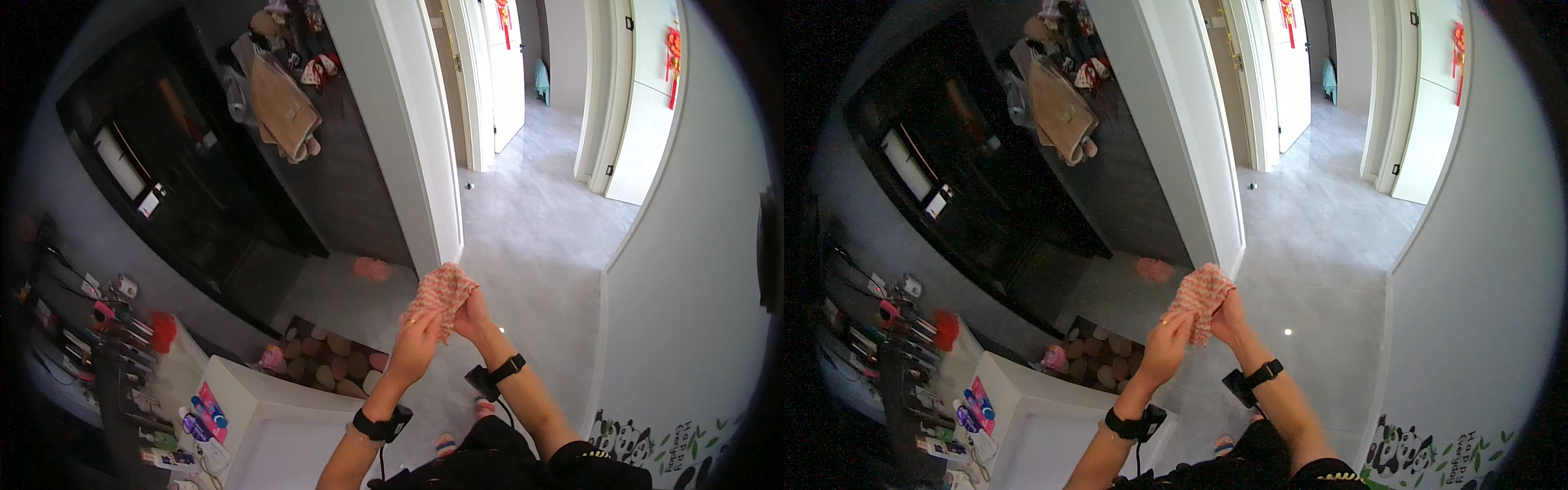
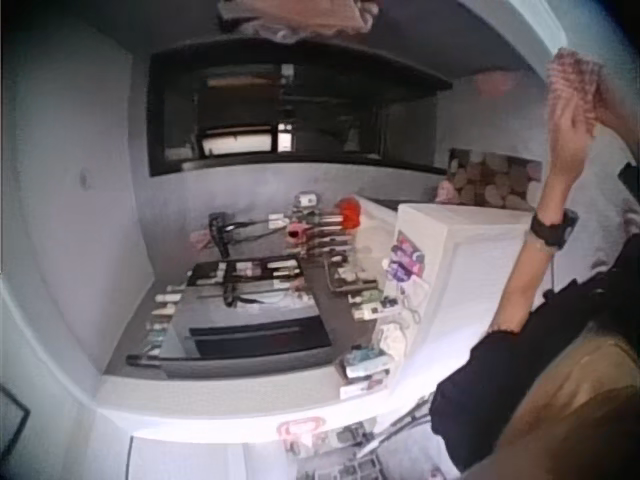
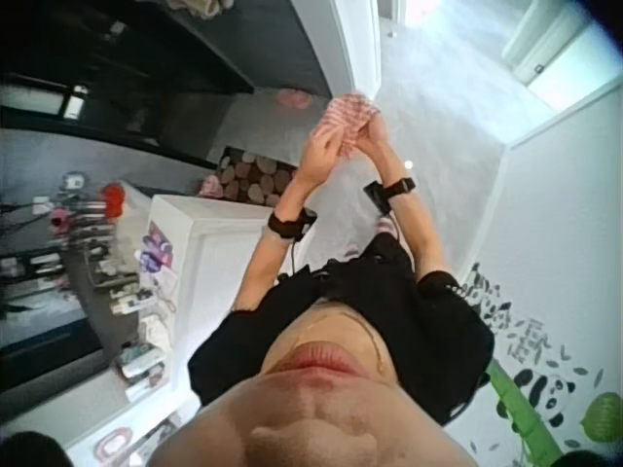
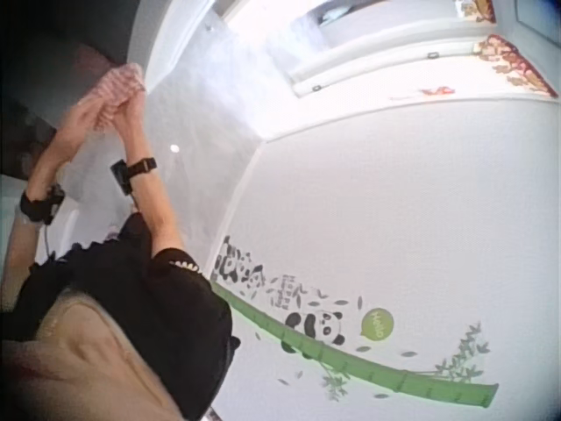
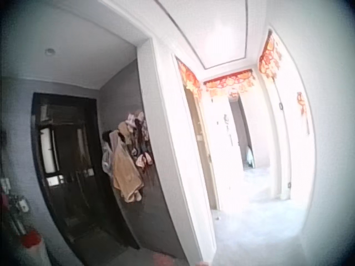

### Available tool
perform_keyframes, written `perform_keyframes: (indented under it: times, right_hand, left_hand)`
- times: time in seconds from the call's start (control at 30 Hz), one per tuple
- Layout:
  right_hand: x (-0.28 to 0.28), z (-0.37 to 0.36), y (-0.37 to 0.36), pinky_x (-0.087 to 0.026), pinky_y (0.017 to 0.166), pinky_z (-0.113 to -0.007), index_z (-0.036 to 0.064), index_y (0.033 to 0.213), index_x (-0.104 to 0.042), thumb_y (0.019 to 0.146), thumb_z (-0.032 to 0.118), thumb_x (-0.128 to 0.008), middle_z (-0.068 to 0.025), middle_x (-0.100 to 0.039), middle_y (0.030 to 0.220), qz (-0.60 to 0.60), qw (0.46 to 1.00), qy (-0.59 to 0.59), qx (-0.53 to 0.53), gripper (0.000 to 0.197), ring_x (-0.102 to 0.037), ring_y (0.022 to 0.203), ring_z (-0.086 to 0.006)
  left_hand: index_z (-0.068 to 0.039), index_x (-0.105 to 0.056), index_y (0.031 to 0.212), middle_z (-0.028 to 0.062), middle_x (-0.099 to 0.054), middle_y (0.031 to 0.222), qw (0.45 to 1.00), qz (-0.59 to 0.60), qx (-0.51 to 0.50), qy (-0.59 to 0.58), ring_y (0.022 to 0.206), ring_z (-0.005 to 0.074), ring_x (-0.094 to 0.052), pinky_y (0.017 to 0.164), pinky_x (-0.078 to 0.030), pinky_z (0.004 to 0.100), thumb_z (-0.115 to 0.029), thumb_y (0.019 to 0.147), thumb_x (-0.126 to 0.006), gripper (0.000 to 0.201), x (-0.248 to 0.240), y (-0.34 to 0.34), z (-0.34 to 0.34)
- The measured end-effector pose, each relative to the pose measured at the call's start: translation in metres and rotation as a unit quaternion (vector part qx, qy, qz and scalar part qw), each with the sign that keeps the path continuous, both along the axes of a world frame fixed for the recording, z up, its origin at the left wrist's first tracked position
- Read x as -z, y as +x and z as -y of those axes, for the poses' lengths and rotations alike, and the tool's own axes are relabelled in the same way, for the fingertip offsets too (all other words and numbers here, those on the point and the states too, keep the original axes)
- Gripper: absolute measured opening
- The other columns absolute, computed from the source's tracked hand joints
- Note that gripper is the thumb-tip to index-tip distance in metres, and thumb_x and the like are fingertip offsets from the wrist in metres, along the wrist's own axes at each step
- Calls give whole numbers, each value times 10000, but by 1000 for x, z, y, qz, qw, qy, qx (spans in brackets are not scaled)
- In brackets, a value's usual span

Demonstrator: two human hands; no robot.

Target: The person washes a cloth in a bathroom sink and then wipes the edge of a white wall or doorframe by hand.

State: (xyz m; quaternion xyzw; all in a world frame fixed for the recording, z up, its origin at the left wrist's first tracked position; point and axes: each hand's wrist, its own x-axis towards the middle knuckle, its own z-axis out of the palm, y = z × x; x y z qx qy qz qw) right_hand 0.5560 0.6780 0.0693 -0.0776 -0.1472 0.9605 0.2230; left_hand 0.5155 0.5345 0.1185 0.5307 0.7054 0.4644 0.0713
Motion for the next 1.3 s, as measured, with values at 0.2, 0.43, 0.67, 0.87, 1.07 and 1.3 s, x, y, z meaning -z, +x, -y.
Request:
perform_keyframes:
  times: [0.2,0.43,0.67,0.87,1.07,1.3]
  right_hand:
    - [7,-74,-28,-485,722,-344,77,1048,-499,915,282,-354,-55,-554,987,-97,994,46,-27,284,-559,866,-186]
    - [-45,-179,-54,-463,640,-310,86,1074,-501,895,316,-400,-26,-555,951,28,990,134,27,308,-543,878,-159]
    - [-125,-301,-107,-317,359,-290,50,761,-497,786,139,-386,-73,-479,575,105,836,537,48,144,-452,432,-154]
    - [-222,-324,-188,-399,504,-352,-2,703,-514,770,104,-409,-148,-534,656,102,776,614,101,163,-529,604,-273]
    - [-288,-356,-291,-390,730,-375,2,989,-473,800,146,-391,-188,-473,954,-9,520,797,307,251,-480,864,-300]
    - [-369,-347,-357,-221,1025,-392,81,1356,-180,765,132,-457,-194,-154,1393,-39,427,789,440,654,-167,1276,-368]
  left_hand:
    - [36,-584,965,123,-602,910,993,52,-100,-43,835,212,-586,740,-443,293,-162,891,-433,259,6,-10,-5]
    - [32,-596,939,89,-601,855,976,142,-160,38,797,155,-572,727,-440,257,-152,891,-434,250,20,-43,-131]
    - [36,-596,954,86,-600,898,985,89,-139,52,822,141,-565,741,-438,246,-115,894,-426,235,-18,-63,-234]
    - [34,-603,913,91,-613,823,972,101,-182,106,756,140,-581,700,-456,241,-120,877,-463,211,-36,-126,-253]
    - [34,-596,954,81,-602,896,962,90,-202,157,820,126,-562,739,-446,240,-147,913,-416,258,-65,-203,-258]
    - [37,-593,956,79,-600,887,964,20,-175,201,812,130,-565,729,-442,239,-151,912,-420,259,-123,-275,-277]
